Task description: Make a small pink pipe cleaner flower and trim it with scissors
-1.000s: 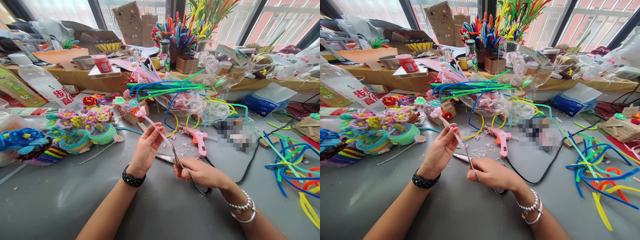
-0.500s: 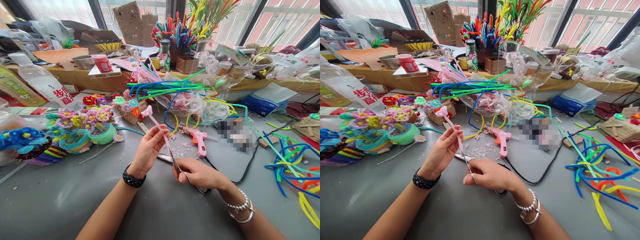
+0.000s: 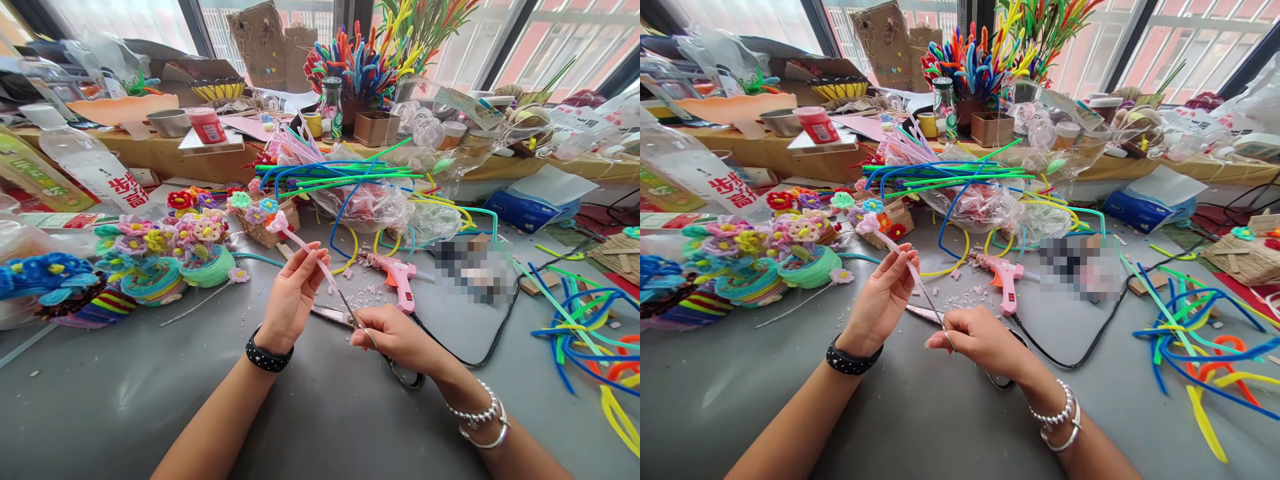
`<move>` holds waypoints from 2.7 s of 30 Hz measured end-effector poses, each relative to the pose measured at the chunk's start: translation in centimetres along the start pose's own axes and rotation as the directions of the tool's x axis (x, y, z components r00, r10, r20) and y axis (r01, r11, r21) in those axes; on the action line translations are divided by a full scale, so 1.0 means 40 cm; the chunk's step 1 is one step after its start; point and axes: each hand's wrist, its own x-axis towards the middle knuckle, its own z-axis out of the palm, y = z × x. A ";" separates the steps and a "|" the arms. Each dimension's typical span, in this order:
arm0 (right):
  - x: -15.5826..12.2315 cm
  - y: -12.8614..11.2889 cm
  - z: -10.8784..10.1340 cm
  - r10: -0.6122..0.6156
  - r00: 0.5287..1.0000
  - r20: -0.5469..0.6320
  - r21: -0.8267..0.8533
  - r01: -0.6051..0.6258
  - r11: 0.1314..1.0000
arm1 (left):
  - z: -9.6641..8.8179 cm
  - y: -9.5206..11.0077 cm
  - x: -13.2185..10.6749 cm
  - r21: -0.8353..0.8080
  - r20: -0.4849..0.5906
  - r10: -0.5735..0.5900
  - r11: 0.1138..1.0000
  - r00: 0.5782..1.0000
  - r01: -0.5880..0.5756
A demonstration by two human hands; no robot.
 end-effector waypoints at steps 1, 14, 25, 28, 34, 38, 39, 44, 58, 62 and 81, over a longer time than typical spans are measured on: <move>0.001 0.001 0.000 0.002 1.000 0.001 -0.005 -0.002 1.000 | 0.000 0.000 0.000 -0.001 -0.005 0.003 1.000 1.000 -0.003; -0.006 0.010 -0.006 -0.049 0.988 0.145 -0.034 0.055 0.998 | 0.004 -0.008 -0.012 0.050 0.064 -0.026 0.998 0.998 0.023; -0.001 -0.003 -0.002 -0.005 0.999 0.048 -0.041 0.007 0.999 | 0.001 -0.010 -0.008 0.066 0.057 -0.003 0.998 0.998 0.000; -0.001 -0.004 -0.002 -0.013 0.999 0.051 -0.038 0.015 0.999 | 0.001 -0.009 -0.008 0.044 0.056 0.002 0.999 0.998 -0.004; -0.009 -0.002 -0.002 -0.025 0.989 0.149 0.005 0.025 1.000 | 0.005 -0.013 -0.011 0.057 0.073 0.005 0.998 0.997 -0.010; -0.008 -0.003 -0.001 -0.025 0.994 0.106 0.016 0.023 1.000 | 0.006 -0.013 -0.010 0.044 0.065 0.010 0.999 0.998 -0.013; -0.007 -0.004 -0.001 -0.023 0.995 0.093 0.021 0.021 1.000 | 0.006 -0.012 -0.010 0.037 0.061 0.015 0.999 0.998 -0.017; -0.007 -0.012 0.003 -0.010 0.997 0.078 0.048 0.006 0.999 | 0.002 -0.015 -0.011 0.027 0.055 0.034 0.999 0.998 -0.035; -0.012 -0.013 0.007 0.009 0.996 0.087 0.101 -0.018 0.995 | 0.001 -0.018 -0.009 0.043 0.078 0.034 0.998 0.996 -0.038; -0.017 -0.020 0.008 0.003 0.995 0.095 0.097 -0.012 0.995 | 0.000 -0.020 -0.012 0.068 0.068 0.027 0.997 0.997 -0.032; -0.019 -0.012 0.005 0.019 0.992 0.126 0.178 -0.041 0.983 | 0.001 -0.017 -0.012 0.069 0.109 0.045 0.996 0.993 -0.053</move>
